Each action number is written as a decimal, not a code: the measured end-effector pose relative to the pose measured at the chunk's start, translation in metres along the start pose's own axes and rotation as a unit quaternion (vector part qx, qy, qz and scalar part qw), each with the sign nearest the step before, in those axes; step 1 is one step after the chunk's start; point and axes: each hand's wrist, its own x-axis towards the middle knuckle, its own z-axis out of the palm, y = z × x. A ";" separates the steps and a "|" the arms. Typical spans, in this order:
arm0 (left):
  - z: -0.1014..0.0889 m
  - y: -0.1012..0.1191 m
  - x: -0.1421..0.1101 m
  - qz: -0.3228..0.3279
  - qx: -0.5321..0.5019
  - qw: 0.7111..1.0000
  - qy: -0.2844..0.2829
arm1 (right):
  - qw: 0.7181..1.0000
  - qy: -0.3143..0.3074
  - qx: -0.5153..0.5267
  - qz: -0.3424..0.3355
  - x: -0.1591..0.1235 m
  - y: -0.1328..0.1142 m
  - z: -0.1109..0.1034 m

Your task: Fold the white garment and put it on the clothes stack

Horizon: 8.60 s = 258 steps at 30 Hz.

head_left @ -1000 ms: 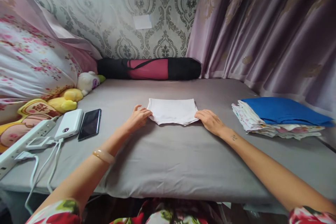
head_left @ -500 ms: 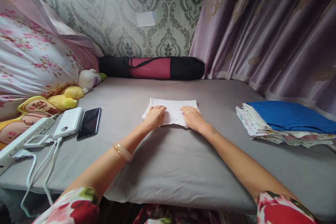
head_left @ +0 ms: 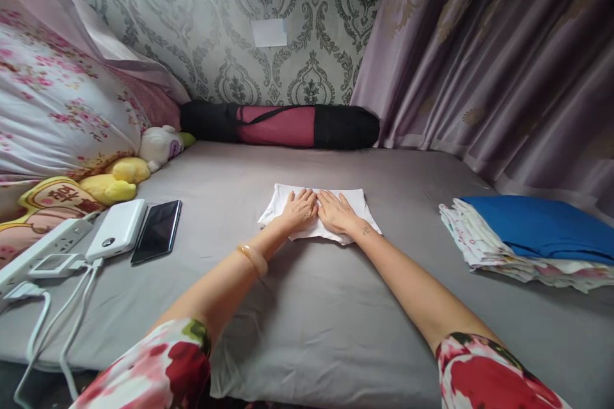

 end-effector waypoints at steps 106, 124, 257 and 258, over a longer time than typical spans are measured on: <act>-0.004 -0.043 -0.035 -0.166 0.009 0.980 0.107 | 0.985 0.067 -0.023 0.156 -0.026 0.055 0.002; -0.009 -0.071 -0.060 -0.183 -0.084 0.973 0.110 | 0.991 0.066 -0.011 0.117 -0.015 0.050 0.007; -0.015 -0.093 -0.058 -0.347 -0.313 0.854 0.227 | 0.995 0.086 0.042 -0.043 0.040 -0.132 0.040; -0.015 -0.093 -0.058 -0.351 -0.309 0.855 0.223 | 0.993 0.094 0.061 -0.046 0.041 -0.131 0.040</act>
